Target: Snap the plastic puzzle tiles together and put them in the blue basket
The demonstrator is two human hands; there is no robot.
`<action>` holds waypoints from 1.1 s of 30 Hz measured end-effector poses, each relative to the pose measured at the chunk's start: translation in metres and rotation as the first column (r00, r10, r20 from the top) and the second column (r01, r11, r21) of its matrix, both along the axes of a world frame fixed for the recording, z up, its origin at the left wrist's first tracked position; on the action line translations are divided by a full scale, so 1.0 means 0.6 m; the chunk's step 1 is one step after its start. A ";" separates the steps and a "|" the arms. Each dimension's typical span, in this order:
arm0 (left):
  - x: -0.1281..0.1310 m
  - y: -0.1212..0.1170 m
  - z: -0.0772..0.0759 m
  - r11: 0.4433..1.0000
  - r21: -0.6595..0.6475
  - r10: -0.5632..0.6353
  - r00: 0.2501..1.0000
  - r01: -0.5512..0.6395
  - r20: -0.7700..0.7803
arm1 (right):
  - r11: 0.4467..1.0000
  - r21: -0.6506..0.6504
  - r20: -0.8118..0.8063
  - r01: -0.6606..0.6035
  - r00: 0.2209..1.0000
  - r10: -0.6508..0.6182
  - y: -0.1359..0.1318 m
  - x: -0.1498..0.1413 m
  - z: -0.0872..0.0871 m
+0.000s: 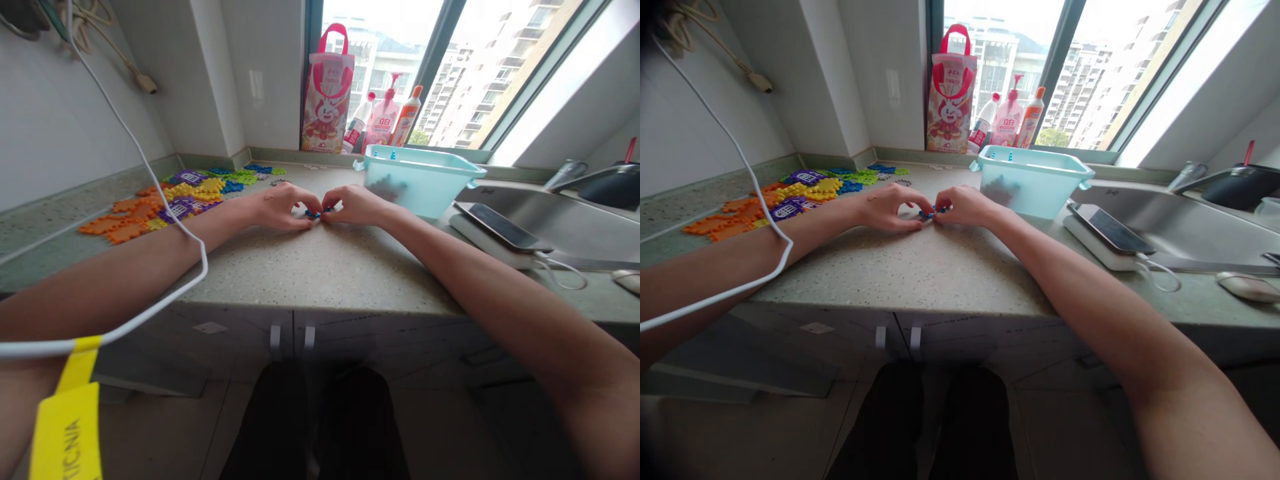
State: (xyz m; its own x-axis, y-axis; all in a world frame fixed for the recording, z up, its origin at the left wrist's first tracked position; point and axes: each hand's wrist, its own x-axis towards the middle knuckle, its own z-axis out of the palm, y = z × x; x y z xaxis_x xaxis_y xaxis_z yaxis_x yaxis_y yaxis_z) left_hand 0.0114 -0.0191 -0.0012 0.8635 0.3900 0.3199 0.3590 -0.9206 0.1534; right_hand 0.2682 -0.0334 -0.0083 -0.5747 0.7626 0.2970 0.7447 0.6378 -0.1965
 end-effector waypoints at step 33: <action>-0.074 0.091 -0.008 0.738 -0.006 0.612 0.672 -0.675 -0.418 | 0.745 0.522 -0.205 0.416 0.909 -0.364 -0.003 0.080 0.072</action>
